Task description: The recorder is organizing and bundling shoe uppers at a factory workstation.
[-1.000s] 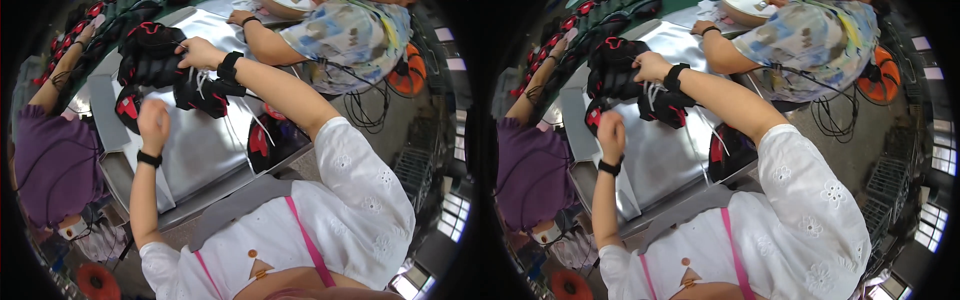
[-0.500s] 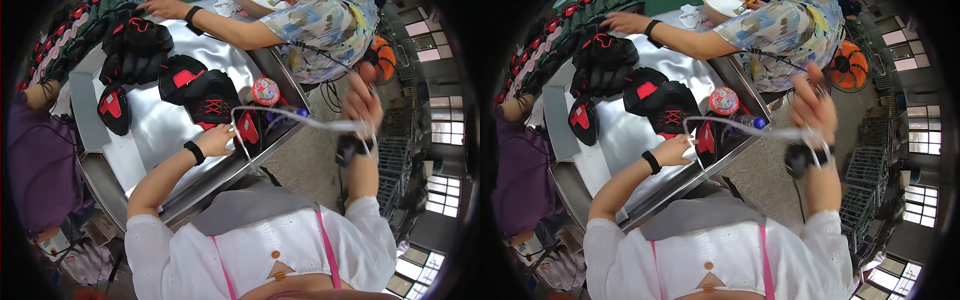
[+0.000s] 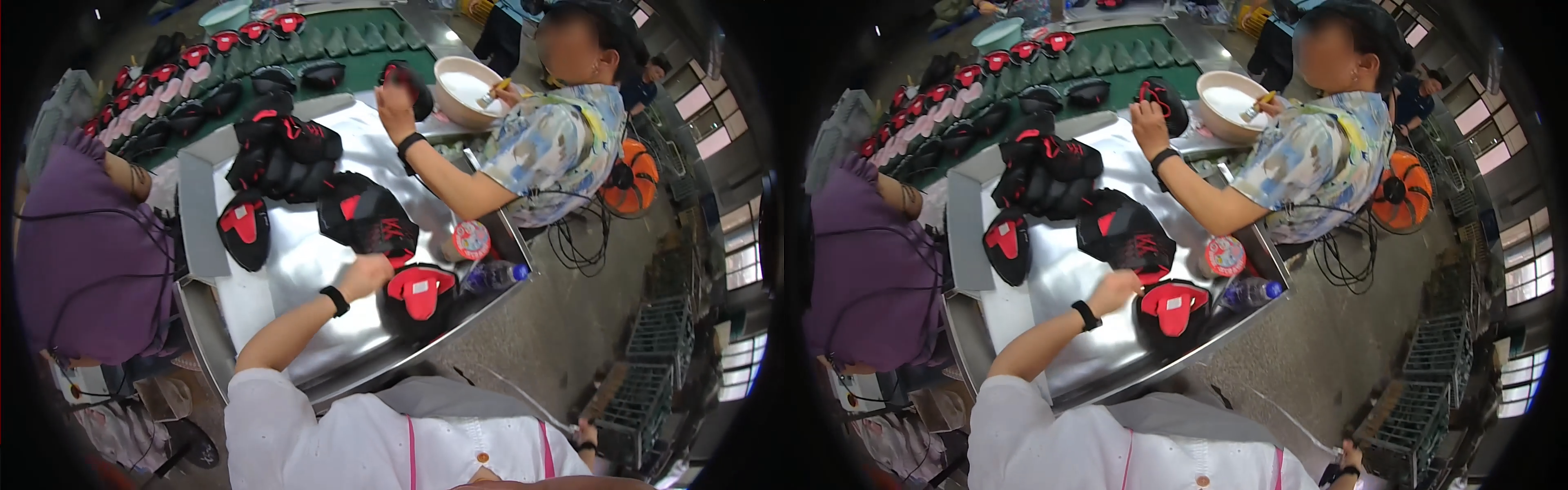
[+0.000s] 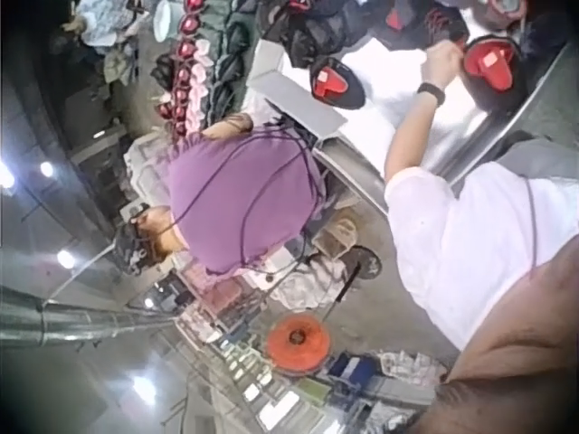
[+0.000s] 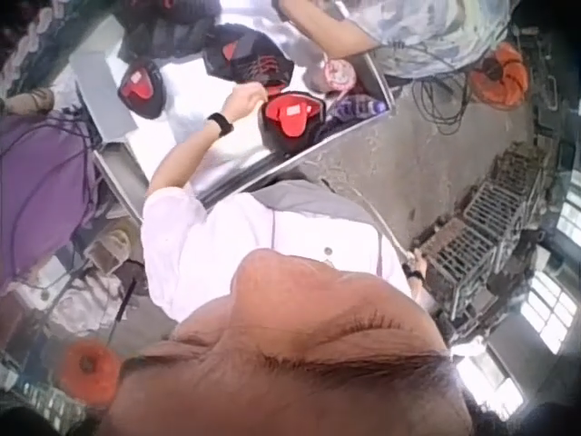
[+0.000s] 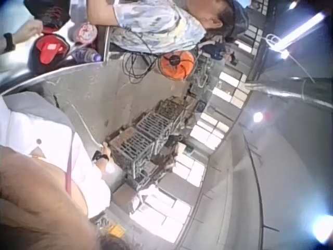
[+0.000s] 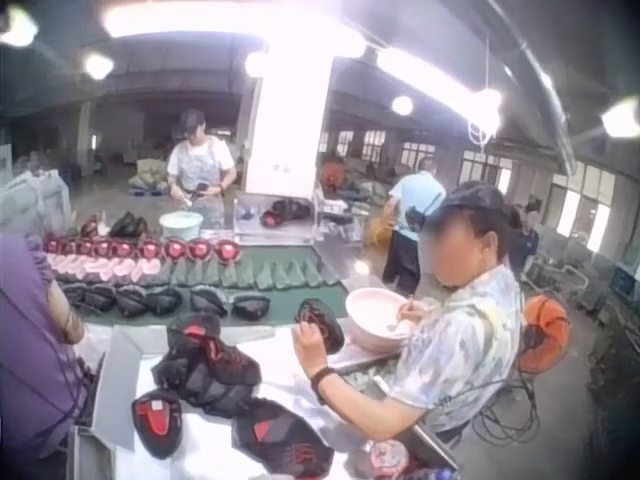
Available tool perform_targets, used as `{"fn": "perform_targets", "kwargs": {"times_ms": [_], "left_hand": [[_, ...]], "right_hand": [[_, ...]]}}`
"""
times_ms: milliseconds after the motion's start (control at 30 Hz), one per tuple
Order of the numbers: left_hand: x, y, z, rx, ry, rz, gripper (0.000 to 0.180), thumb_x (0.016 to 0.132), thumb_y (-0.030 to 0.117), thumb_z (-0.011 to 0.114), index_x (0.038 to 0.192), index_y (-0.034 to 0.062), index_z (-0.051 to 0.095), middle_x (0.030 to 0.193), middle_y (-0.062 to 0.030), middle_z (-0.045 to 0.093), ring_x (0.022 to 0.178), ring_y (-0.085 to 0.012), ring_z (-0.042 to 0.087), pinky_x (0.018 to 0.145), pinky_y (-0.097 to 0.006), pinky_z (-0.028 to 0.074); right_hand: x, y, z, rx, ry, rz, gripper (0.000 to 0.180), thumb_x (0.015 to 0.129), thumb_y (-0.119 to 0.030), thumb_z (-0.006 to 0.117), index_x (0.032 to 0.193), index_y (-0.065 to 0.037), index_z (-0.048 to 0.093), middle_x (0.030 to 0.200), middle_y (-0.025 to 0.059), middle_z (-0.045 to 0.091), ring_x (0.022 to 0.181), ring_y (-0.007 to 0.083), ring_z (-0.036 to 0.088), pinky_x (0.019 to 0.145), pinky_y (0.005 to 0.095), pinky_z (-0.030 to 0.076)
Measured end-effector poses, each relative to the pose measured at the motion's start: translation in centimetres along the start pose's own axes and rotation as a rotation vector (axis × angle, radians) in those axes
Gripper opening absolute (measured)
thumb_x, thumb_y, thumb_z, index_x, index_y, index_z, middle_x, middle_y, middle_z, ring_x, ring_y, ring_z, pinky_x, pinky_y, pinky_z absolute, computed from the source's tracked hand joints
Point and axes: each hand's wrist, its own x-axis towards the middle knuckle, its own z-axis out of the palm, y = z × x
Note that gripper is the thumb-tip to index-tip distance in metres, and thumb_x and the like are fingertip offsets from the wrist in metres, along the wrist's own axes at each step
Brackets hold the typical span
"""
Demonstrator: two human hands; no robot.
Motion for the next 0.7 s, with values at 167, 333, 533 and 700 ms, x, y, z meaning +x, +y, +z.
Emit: {"fn": "perform_targets", "kwargs": {"times_ms": [167,333,533,700], "left_hand": [[1.8,4.0,-1.3,0.412,-0.538,0.291,0.03,0.056,-0.004,0.052,0.085,0.0003,0.058,0.103,-0.0144,0.055,0.094,-0.0332,0.053,0.079,-0.039,0.044],[-6.1,-0.5,0.5,0.627,-0.699,0.448,0.055,0.066,0.005,0.054,0.12,0.0053,0.044,0.136,-0.009,0.033,0.129,-0.0247,0.026,0.099,-0.046,0.027],[-4.2,-1.5,3.6,0.914,-0.606,0.645,0.033,0.075,0.02,0.056,0.108,0.0165,0.052,0.137,-0.001,0.031,0.128,-0.0225,0.025,0.091,-0.053,0.038],[-1.8,-0.6,6.2,0.274,-0.083,0.042,0.062,0.059,0.006,0.063,0.117,0.0051,0.04,0.129,-0.024,0.026,0.121,-0.0375,0.028,0.098,-0.044,0.031]], "right_hand": [[1.9,4.3,3.4,0.242,-0.139,0.058,0.023,0.077,-0.02,0.065,0.06,-0.009,0.054,0.049,-0.0002,0.044,0.04,0.0135,0.042,0.036,0.0292,0.028],[-5.1,-12.2,11.0,0.237,-0.5,-0.252,0.033,0.08,-0.022,0.063,0.108,-0.005,0.054,0.065,-0.0013,0.051,0.046,0.0063,0.043,0.039,0.0199,0.031],[-5.0,-16.4,15.4,0.263,-0.709,-0.187,0.033,0.078,-0.014,0.063,0.107,-0.004,0.052,0.066,0.0,0.051,0.046,0.007,0.043,0.04,0.02,0.032],[-7.5,-14.2,21.1,0.063,-0.893,-0.169,0.028,0.076,-0.014,0.066,0.101,-0.006,0.056,0.069,-0.0007,0.054,0.053,0.0076,0.048,0.046,0.0211,0.036]]}}
